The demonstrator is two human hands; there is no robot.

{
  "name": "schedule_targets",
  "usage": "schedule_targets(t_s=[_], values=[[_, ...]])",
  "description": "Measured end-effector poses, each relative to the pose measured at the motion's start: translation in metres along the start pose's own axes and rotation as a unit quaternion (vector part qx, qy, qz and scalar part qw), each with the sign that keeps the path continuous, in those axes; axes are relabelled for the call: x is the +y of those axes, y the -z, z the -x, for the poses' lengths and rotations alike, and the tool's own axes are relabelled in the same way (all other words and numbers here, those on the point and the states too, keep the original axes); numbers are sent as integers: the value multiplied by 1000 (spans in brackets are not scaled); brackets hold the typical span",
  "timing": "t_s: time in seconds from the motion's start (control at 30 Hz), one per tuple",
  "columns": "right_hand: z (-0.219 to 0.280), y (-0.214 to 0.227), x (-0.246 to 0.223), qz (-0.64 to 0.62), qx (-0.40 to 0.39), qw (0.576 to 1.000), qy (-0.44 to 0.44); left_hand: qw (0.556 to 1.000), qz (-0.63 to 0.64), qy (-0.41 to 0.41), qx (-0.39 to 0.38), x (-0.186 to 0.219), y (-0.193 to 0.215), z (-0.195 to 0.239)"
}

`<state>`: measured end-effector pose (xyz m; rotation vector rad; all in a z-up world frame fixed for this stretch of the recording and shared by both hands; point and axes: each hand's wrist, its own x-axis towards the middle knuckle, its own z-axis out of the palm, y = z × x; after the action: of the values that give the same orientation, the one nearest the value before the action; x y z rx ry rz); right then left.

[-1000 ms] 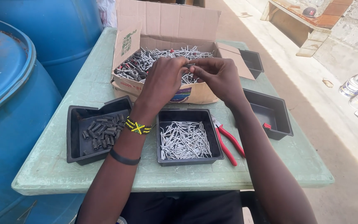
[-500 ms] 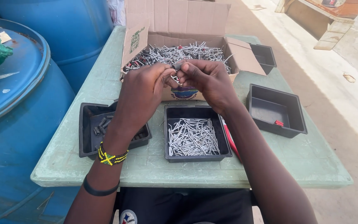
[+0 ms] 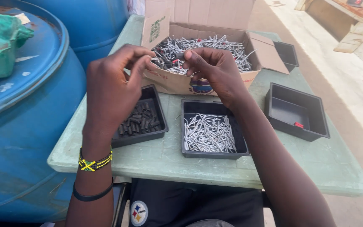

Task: Assembling metal pins into plastic sleeves and cutting them to length using pliers

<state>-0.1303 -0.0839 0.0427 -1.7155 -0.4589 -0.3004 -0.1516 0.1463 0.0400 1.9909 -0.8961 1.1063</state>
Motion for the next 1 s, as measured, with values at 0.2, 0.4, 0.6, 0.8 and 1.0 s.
schedule_targets(t_s=[0.2,0.4,0.6,0.8,1.0], values=[[-10,-38,16,188,-135,971,62,896,-200,301,-260,-77,45,37],[-5,-59,51,356,-221,908,12,766,-131,456,-434,-119,26,46],[17,-56,35,332,-202,921,-20,865,-90,376,-320,-76,32,25],[50,-61,6,245,-252,935,-46,916,-108,284,-263,-73,34,19],[48,-42,-14,253,-296,921,-33,872,-160,322,-331,-97,18,29]])
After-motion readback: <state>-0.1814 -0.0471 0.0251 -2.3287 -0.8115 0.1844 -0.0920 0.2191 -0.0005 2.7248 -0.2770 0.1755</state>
